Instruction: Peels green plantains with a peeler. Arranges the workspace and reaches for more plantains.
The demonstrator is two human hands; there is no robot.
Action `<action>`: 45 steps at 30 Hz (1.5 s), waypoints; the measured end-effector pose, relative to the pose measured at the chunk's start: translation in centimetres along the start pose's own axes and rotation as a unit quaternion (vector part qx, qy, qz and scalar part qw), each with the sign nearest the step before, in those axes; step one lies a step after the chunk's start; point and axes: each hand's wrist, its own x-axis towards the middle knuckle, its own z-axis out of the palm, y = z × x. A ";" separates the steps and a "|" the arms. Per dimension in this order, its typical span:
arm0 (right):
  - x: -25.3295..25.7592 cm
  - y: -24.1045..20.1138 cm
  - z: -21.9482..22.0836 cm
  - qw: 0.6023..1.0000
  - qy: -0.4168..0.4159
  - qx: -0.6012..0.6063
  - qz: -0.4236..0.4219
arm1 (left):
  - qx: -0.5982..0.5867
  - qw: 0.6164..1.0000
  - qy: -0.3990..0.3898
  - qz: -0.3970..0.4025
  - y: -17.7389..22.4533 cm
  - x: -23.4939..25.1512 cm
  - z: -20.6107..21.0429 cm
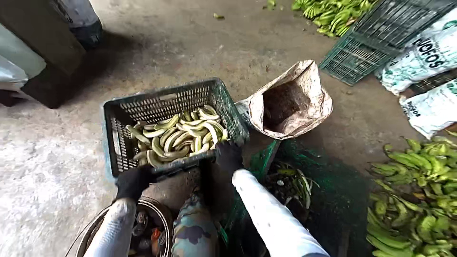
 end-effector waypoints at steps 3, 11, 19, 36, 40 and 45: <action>0.5 0.3 0.5 1.000 0.024 -0.004 -0.018 | 0.001 1.000 0.028 0.004 -0.3 0.0 0.3; 1.2 -0.2 -0.2 1.000 0.014 -0.003 -0.006 | 0.014 1.000 0.019 -0.012 0.1 0.4 -0.3; 1.6 -0.7 -0.7 1.000 0.013 -0.006 0.000 | 0.011 1.000 0.015 -0.025 0.5 0.4 -1.0; 2.2 -1.4 -0.8 1.000 0.001 -0.027 0.002 | -0.001 0.999 0.024 -0.034 0.3 0.0 -0.5; 0.7 -0.2 0.2 0.999 0.041 -0.021 -0.015 | -0.001 0.997 0.082 -0.018 0.3 -0.6 1.8; 3.3 -0.8 -2.4 0.998 -0.014 0.046 -0.044 | 0.028 0.998 0.023 -0.049 0.9 1.4 -0.5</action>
